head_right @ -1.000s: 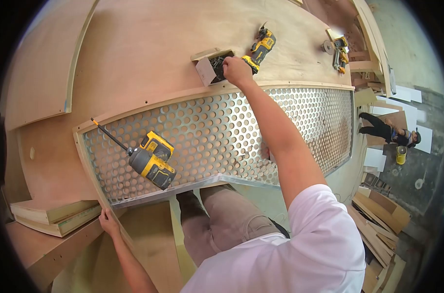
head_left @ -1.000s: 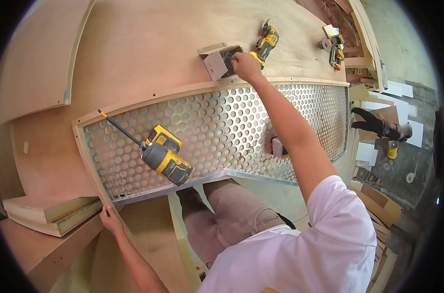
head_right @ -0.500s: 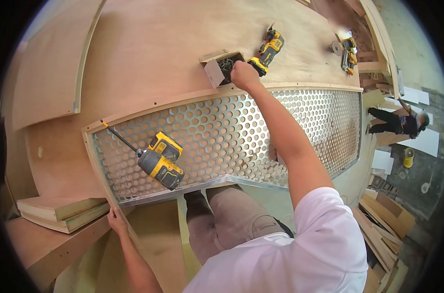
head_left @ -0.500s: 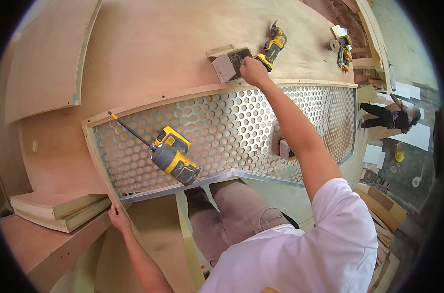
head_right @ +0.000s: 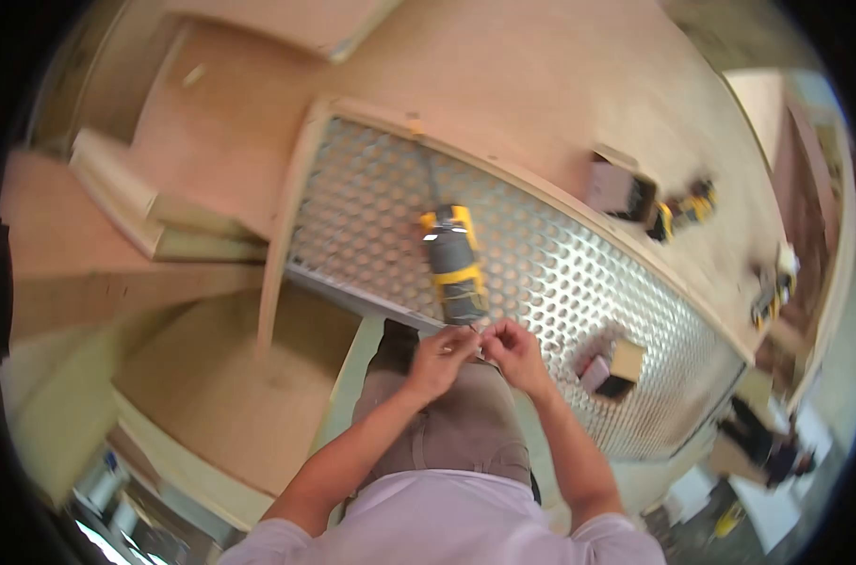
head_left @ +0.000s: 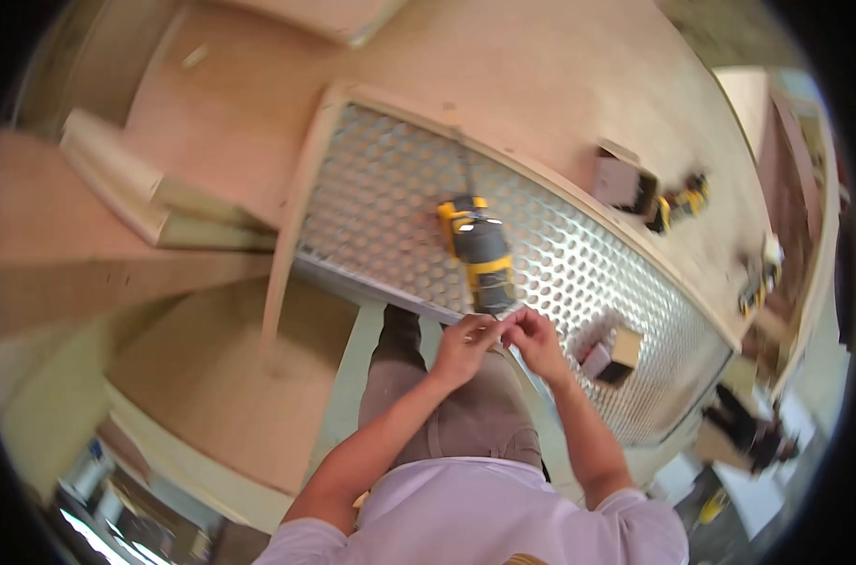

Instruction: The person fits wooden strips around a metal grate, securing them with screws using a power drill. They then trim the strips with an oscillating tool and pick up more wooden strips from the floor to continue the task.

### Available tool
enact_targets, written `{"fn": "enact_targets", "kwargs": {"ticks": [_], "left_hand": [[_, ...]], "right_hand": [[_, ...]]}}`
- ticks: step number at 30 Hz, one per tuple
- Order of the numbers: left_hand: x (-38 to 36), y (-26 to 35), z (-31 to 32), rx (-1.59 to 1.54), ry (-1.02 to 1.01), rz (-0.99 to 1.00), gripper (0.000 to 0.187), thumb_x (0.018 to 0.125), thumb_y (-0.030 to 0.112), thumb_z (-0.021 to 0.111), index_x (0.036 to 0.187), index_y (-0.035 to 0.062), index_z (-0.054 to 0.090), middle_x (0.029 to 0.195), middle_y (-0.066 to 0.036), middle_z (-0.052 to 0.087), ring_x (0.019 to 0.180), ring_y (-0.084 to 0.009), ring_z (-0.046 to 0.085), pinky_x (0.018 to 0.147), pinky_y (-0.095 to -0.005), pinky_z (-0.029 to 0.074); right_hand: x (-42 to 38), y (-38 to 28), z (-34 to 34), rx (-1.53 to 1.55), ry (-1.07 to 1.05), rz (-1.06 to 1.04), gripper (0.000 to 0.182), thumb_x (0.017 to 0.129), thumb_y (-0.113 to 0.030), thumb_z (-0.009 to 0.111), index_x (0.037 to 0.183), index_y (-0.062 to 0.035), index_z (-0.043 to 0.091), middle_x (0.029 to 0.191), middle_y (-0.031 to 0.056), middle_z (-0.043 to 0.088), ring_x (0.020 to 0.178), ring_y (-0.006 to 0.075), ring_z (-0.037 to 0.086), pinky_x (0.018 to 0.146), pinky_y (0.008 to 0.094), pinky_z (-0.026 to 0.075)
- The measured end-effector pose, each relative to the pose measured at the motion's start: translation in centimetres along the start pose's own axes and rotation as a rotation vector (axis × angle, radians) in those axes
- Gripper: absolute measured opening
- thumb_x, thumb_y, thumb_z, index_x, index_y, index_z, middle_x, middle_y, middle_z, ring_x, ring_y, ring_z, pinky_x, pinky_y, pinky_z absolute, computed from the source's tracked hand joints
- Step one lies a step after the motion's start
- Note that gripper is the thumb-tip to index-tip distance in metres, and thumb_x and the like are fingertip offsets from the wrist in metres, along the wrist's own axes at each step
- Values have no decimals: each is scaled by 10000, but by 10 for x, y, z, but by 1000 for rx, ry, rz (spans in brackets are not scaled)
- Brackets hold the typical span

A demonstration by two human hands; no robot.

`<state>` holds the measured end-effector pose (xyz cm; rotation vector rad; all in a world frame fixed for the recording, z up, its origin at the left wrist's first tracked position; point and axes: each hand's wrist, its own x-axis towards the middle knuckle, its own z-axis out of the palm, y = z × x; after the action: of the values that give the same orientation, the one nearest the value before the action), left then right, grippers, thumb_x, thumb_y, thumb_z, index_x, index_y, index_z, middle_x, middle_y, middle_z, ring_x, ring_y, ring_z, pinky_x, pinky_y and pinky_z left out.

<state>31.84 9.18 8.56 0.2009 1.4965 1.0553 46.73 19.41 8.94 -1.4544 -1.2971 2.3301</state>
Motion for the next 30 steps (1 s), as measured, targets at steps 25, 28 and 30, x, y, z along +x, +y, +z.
{"fn": "enact_targets", "kwargs": {"ticks": [25, 28, 30], "left_hand": [[88, 48, -215, -1194, 414, 158, 131, 1037, 202, 613, 1020, 75, 635, 1021, -88, 719, 976, -192, 697, 891, -326, 568], [81, 38, -219, -1253, 470, 141, 158, 1043, 224, 607, 996, 78, 647, 974, -75, 717, 927, -175, 692, 854, -311, 573], [79, 35, -223, -1270, 484, 152, 174, 1048, 240, 601, 997, 81, 649, 954, -66, 715, 899, -164, 688, 823, -302, 577]], "right_hand": [[79, -53, 101, -831, -235, -547, 236, 785, -138, 824, 990, -60, 736, 878, 89, 754, 825, 258, 749, 742, 352, 585], [82, -58, 109, -904, -308, -530, 225, 865, -118, 793, 1054, -42, 696, 914, 70, 729, 823, 186, 711, 741, 334, 582], [83, -62, 115, -896, -321, -500, 220, 894, -116, 783, 1073, -34, 684, 926, 70, 724, 819, 167, 704, 735, 331, 582]]}}
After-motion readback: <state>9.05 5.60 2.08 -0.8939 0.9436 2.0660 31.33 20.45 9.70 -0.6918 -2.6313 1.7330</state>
